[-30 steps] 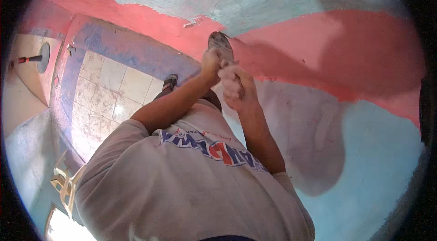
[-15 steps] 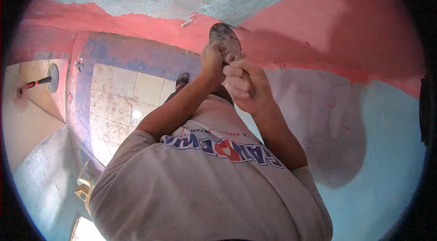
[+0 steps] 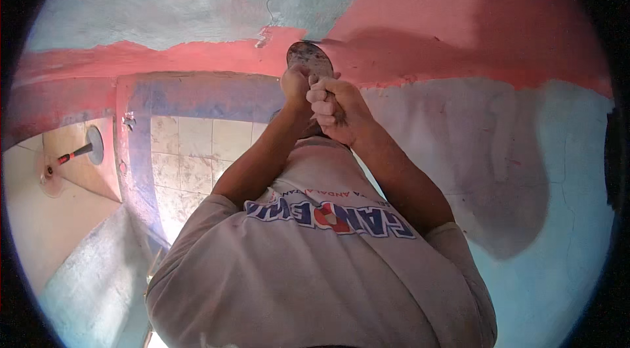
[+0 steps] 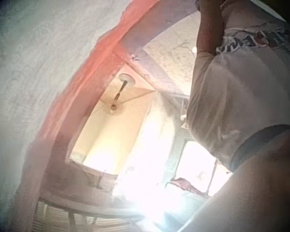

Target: The person scrapes old paint or plaster from a room wall using a scraper tool.

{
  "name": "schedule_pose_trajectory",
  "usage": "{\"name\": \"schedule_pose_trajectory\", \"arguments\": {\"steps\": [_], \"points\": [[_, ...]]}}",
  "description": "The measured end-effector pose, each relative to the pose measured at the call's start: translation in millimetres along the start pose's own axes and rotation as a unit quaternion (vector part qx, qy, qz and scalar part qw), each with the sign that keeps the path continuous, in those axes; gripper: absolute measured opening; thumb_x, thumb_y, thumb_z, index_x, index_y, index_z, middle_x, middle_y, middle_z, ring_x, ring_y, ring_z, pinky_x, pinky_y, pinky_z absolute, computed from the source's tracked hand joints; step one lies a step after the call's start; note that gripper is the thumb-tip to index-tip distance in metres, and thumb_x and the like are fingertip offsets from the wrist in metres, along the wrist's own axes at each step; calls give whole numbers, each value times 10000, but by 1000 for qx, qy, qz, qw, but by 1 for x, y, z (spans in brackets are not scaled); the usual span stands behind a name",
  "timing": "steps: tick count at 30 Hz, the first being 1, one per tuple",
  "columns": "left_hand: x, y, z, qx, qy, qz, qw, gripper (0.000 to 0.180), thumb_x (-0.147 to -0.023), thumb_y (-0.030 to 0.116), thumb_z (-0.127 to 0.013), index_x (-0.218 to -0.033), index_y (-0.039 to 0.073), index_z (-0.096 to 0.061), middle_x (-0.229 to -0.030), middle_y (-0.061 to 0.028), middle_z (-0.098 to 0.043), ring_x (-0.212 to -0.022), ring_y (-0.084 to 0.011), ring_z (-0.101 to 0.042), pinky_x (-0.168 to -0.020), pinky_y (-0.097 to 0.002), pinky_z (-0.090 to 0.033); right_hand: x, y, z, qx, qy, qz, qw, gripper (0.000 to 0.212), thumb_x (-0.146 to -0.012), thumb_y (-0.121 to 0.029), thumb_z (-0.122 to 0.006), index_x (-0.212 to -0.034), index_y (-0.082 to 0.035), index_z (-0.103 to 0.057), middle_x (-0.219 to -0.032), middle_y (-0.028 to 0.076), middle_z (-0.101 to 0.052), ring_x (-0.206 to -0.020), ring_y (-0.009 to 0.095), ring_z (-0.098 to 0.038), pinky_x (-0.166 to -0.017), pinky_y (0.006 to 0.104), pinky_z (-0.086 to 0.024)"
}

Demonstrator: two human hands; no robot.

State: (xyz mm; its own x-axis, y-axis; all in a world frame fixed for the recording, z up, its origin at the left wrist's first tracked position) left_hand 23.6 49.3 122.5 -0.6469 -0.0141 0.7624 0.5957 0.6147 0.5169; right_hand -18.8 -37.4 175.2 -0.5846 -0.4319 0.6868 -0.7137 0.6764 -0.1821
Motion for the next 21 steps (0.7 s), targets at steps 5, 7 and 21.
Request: {"name": "schedule_pose_trajectory", "arguments": {"steps": [5,7,21], "points": [[2,-2,7,-169,-55,-183,967,187,-813,96,-397,-628,73,-376,-577,-54,-399,-483,-195,-447,-499,-357,-475,35,-3,-27,40,11,36,998,37,-926,-107,-460,-956,-121,-478,-638,-45,-439,-375,36,-357,-277,199,-267],[-9,-2,1,-86,-42,-104,990,196,-813,105,-399,-619,79,-383,-578,-47,-406,-484,-184,-448,-478,-338,-443,4,-7,-10,17,17,37,999,52,-923,-98,-456,-964,-123,-473,-637,-43,-442,-371,38,-358,-272,206,-265],[-15,-17,9,110,-97,67,987,215,-803,81,-371,-594,74,-321,-573,-60,-372,-468,-196,-423,-584,-462,-579,34,3,-20,51,12,47,998,91,-900,-99,-478,-983,-134,-464,-638,-26,-473,-365,48,-391,-280,223,-274]]}}
Point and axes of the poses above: each hand's wrist, its own x-axis away from the middle knuckle, its own z-axis out of the back of the hand, y = z × x, the point moved 2 cm from there along -x, towards the middle knuckle
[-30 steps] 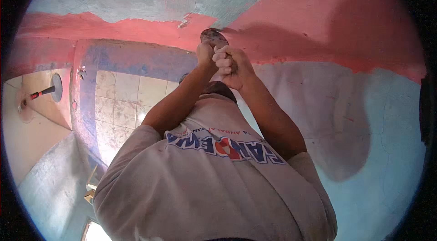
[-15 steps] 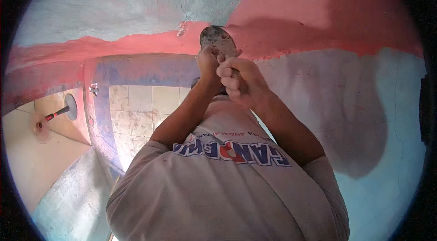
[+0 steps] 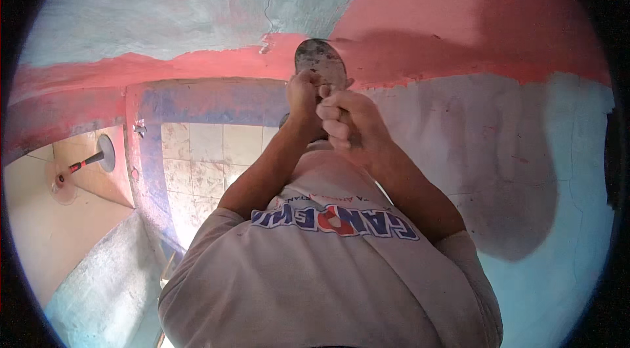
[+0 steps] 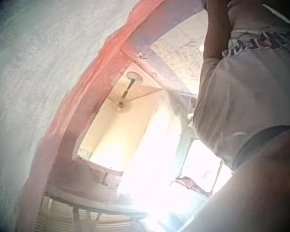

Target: The person scrapes old paint or plaster from a room wall using a scraper tool.

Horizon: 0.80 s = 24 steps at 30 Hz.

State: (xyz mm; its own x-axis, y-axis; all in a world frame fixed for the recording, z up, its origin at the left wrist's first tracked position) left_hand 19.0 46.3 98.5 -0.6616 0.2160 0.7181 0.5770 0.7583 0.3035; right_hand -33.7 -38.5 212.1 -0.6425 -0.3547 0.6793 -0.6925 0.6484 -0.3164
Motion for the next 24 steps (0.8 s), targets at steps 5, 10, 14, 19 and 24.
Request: {"name": "schedule_pose_trajectory", "arguments": {"steps": [5,10,14,19,24], "points": [[-33,-1,18,-259,53,-119,957,232,-826,95,-384,-598,86,-339,-581,-60,-397,-515,-206,-460,-551,-420,-534,-35,3,12,0,26,-7,1000,89,-900,-95,-474,-979,-137,-467,-633,-27,-473,-368,51,-405,-281,210,-297],[-7,-5,-2,-32,17,-55,998,243,-818,126,-425,-590,43,-404,-593,-62,-441,-536,-211,-478,-473,-375,-439,-4,-3,1,-16,4,4,1000,89,-899,-89,-474,-973,-137,-471,-636,-38,-474,-380,45,-412,-290,200,-301],[-113,-18,85,-175,42,-71,981,204,-834,171,-416,-819,-16,-496,-794,-145,-536,-711,-305,-577,-723,-441,-551,-71,6,35,-39,-4,-31,999,74,-902,-100,-477,-965,-139,-476,-638,-39,-472,-388,42,-419,-295,198,-311],[-37,0,30,-369,-11,-117,922,262,-867,240,-402,-832,-6,-486,-846,-185,-545,-745,-336,-577,-737,-466,-536,-29,5,18,-6,44,-9,999,91,-877,-90,-509,-952,-132,-478,-630,-44,-464,-394,42,-397,-311,189,-293],[-110,-16,89,-72,78,-61,992,196,-769,100,-431,-577,70,-402,-561,-75,-460,-487,-177,-443,-469,-354,-393,-81,22,35,2,13,-27,1000,92,-880,-82,-489,-959,-126,-471,-626,-32,-474,-386,55,-434,-291,209,-353]]}}
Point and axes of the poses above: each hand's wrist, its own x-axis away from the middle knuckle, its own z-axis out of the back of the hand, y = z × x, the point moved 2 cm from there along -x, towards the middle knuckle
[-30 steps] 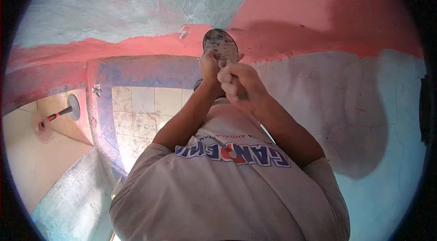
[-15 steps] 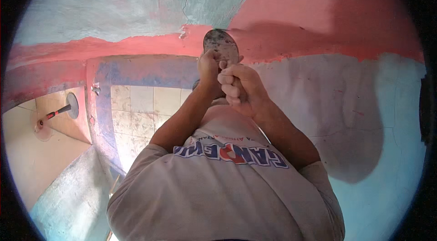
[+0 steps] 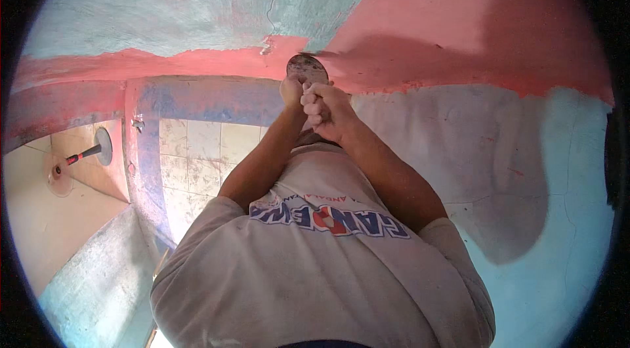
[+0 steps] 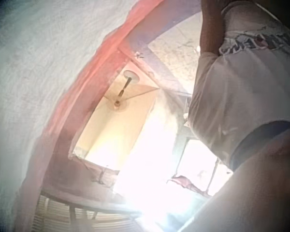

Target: The person scrapes old paint or plaster from a room wall using a scraper tool.

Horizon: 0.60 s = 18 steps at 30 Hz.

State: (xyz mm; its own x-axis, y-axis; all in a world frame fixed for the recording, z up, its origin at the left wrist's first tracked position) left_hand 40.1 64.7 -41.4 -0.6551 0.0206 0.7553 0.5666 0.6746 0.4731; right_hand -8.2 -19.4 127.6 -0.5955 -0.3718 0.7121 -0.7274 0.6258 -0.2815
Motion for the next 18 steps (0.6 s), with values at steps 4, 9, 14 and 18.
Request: {"name": "schedule_pose_trajectory", "arguments": {"steps": [4,9,14,18], "points": [[71,30,-41,61,-59,0,996,226,-786,123,-430,-568,61,-421,-576,-81,-487,-503,-198,-487,-463,-359,-407,45,-14,-19,-6,-24,12,1000,93,-870,-71,-496,-946,-119,-470,-631,-37,-478,-394,51,-432,-293,215,-339],[82,42,-50,-161,16,-92,982,175,-780,71,-409,-611,35,-379,-590,-115,-429,-491,-247,-475,-534,-420,-550,-10,-5,13,-42,-18,-23,999,88,-885,-80,-478,-960,-125,-468,-626,-45,-440,-372,43,-386,-293,206,-311],[78,34,-42,-43,-17,-151,987,143,-774,80,-424,-638,40,-401,-620,-134,-462,-478,-235,-478,-439,-416,-459,32,-9,-7,20,0,-11,1000,89,-887,-89,-490,-960,-139,-474,-628,-49,-431,-386,45,-371,-307,205,-292],[80,32,-52,99,-9,63,993,305,-876,192,-433,-987,-61,-562,-913,-155,-622,-843,-290,-627,-698,-427,-522,-7,-1,14,-5,-17,-26,999,80,-897,-105,-483,-968,-142,-475,-629,-41,-440,-385,52,-383,-303,210,-300]]}}
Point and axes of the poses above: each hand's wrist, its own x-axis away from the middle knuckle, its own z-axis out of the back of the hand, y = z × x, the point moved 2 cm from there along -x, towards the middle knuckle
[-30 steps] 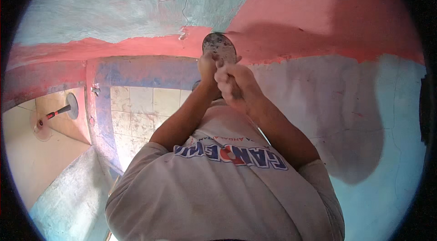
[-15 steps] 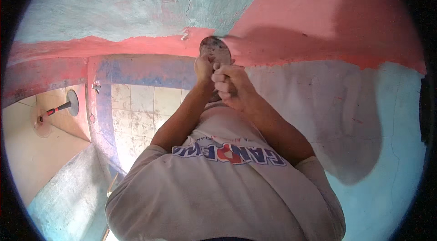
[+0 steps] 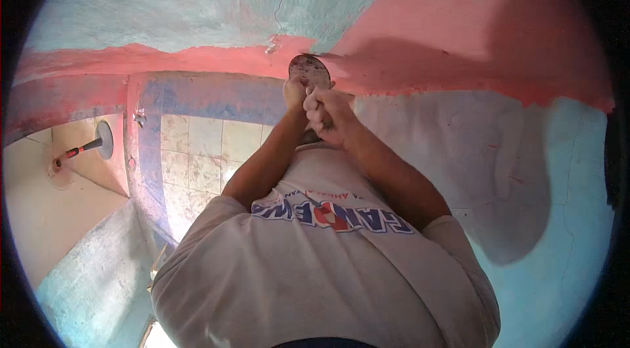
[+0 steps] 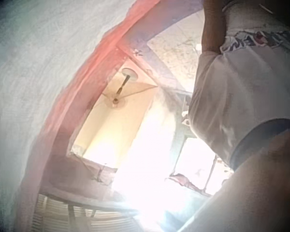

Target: The person scrapes old paint or plaster from a room wall using a scraper tool.

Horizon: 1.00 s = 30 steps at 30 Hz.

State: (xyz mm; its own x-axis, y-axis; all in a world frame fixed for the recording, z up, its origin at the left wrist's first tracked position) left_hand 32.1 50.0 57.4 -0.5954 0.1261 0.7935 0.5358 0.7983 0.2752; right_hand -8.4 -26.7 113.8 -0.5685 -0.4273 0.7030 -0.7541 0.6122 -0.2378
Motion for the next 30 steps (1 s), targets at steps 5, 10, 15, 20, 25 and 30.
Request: {"name": "schedule_pose_trajectory", "arguments": {"steps": [5,10,15,20,25,30], "points": [[-15,-3,18,-140,31,-128,981,199,-856,147,-407,-859,-23,-510,-779,-145,-559,-606,-271,-564,-631,-433,-550,42,-7,-17,33,-16,28,999,106,-881,-161,-525,-961,-126,-465,-655,-2,-510,-403,110,-482,-331,266,-396],[-97,-2,74,-196,-63,-141,968,168,-811,128,-437,-760,-21,-493,-732,-130,-528,-594,-271,-550,-639,-455,-555,15,4,-12,12,8,22,1000,79,-884,-90,-494,-953,-124,-481,-638,-35,-449,-381,56,-364,-296,209,-297],[-60,-6,48,-65,-84,-99,989,220,-821,178,-436,-821,-32,-500,-756,-170,-561,-693,-298,-596,-663,-438,-549,22,-2,-15,34,1,18,999,82,-863,-84,-519,-924,-116,-474,-632,-33,-445,-391,47,-364,-315,206,-305],[-61,6,45,-429,-16,-279,859,247,-867,202,-460,-870,-37,-521,-809,-171,-574,-735,-286,-604,-652,-411,-526,5,5,-13,17,-1,39,999,55,-875,-93,-507,-911,-117,-472,-649,-42,-452,-407,35,-372,-338,184,-300],[-41,3,39,-295,24,-188,937,169,-817,127,-472,-700,6,-490,-617,-90,-479,-555,-227,-519,-549,-375,-493,22,3,-14,40,-6,14,999,22,-921,-139,-486,-940,-138,-476,-640,-57,-430,-400,37,-362,-330,194,-297],[-10,-1,15,-36,-45,-58,997,159,-790,88,-466,-640,35,-473,-525,-73,-427,-458,-197,-449,-452,-351,-423,33,-3,-22,10,-11,25,1000,53,-914,-102,-463,-951,-140,-464,-614,-69,-409,-402,34,-359,-324,195,-287]]}}
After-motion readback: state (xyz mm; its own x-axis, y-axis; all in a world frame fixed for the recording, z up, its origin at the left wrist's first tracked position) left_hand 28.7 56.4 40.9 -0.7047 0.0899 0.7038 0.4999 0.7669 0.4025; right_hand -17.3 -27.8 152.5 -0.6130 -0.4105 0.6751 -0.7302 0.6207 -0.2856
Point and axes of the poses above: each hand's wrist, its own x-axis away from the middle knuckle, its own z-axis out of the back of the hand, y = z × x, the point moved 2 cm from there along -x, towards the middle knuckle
